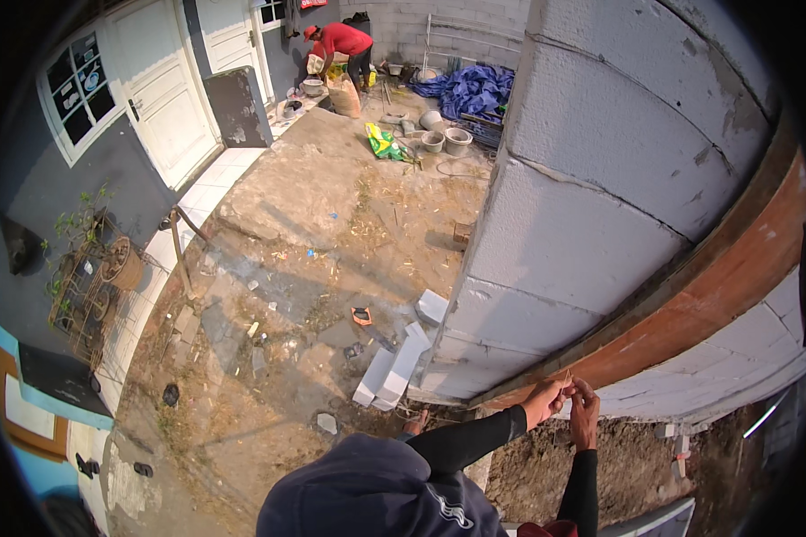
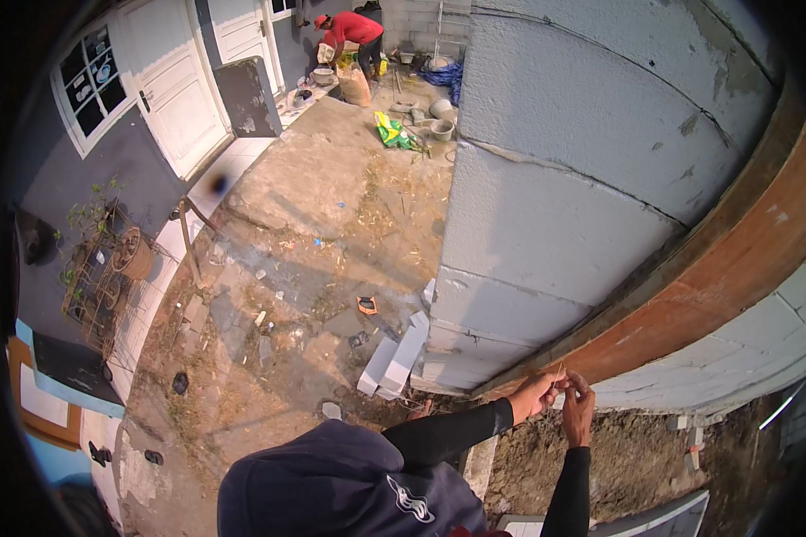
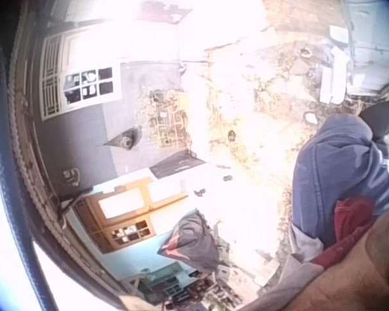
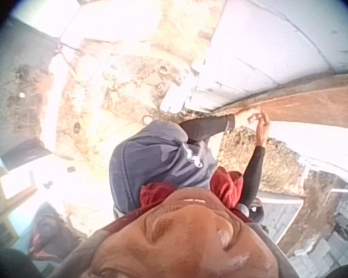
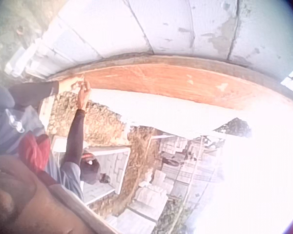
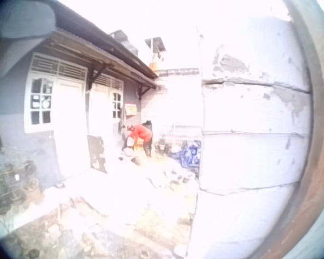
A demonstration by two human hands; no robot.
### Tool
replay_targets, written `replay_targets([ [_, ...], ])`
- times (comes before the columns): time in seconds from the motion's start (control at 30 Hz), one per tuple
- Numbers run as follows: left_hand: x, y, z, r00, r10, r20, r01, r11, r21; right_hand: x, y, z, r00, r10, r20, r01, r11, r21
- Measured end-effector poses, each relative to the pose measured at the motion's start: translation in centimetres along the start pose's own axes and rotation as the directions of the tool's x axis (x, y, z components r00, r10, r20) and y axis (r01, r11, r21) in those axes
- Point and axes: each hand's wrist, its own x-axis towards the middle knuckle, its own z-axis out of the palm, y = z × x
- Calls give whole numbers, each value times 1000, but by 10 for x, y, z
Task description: The person uses a string and a hammer to align and mark a wall surface. They stretch a white string across a wooden panel, securing it at one point, and then use a hammer to drive a nail or pin into the concrete wall to fix the string's position, ensuring a straight line for the construction work.
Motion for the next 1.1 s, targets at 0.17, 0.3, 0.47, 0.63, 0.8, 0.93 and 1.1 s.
replay_targets([
  [0.17,45,-15,-45,998,-59,-26,56,995,-87,11,-17,18,995,81,63,-93,970,226],
  [0.3,63,-19,-63,991,-128,-31,125,989,-85,27,-16,29,994,-1,105,-16,987,160],
  [0.47,43,-6,-42,976,-158,-147,140,982,-128,35,-9,33,998,38,53,-46,986,158],
  [0.63,-9,-4,-4,993,-49,-108,29,982,-185,36,7,21,999,-39,-29,40,999,8],
  [0.8,-46,10,9,983,142,-114,-147,988,-38,37,-3,29,985,-144,-90,133,984,-120],
  [0.93,-51,10,10,979,194,-64,-194,981,3,33,-15,28,962,-252,-106,195,903,-382],
  [1.1,-38,9,1,975,214,-59,-214,977,-5,30,-20,30,951,-293,-98,228,879,-418],
])
